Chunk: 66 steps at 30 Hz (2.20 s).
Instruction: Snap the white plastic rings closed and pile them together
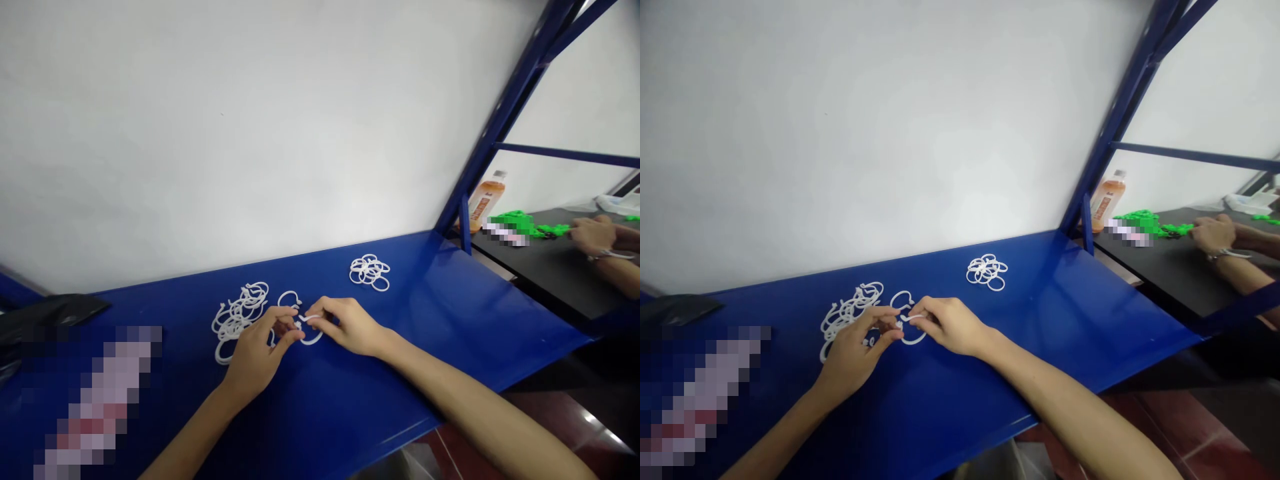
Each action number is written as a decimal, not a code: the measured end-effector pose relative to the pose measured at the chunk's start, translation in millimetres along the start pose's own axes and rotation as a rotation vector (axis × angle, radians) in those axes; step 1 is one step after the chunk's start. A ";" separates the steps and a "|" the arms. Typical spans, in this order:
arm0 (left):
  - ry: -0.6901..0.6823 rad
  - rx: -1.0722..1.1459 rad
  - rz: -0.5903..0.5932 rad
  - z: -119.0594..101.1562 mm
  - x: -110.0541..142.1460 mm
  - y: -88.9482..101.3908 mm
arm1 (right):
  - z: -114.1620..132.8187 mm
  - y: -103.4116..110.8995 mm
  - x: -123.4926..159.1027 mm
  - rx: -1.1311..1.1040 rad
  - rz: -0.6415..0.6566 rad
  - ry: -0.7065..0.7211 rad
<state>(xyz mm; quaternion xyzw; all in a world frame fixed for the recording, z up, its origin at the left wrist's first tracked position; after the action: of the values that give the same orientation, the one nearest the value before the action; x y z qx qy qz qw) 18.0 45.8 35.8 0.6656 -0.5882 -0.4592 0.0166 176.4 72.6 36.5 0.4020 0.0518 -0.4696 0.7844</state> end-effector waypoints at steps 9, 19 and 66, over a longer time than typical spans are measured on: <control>-0.178 -0.005 -0.012 -13.0 3.1 0.0 | 11.2 -7.5 1.5 -0.082 0.074 0.132; -0.221 -0.209 0.038 -2.1 1.7 -9.4 | 6.7 -7.3 -0.8 0.047 0.076 0.163; -0.161 -0.189 -0.001 -4.5 2.3 -3.8 | 2.8 -5.0 -1.1 0.165 0.081 0.118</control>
<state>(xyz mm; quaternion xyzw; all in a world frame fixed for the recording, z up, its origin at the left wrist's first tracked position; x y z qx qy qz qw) 23.5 42.8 34.9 0.6223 -0.5413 -0.5646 0.0316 171.1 70.3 36.0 0.4941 0.0429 -0.4155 0.7625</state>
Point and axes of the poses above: each hand's wrist, its own x-axis away from the middle knuckle, its own y-axis out of the back of the hand, z = x × y, the point moved 7 cm from there along -x, towards the middle knuckle, and after that the axes turned 5 degrees about -z, right-handed, at the moved point
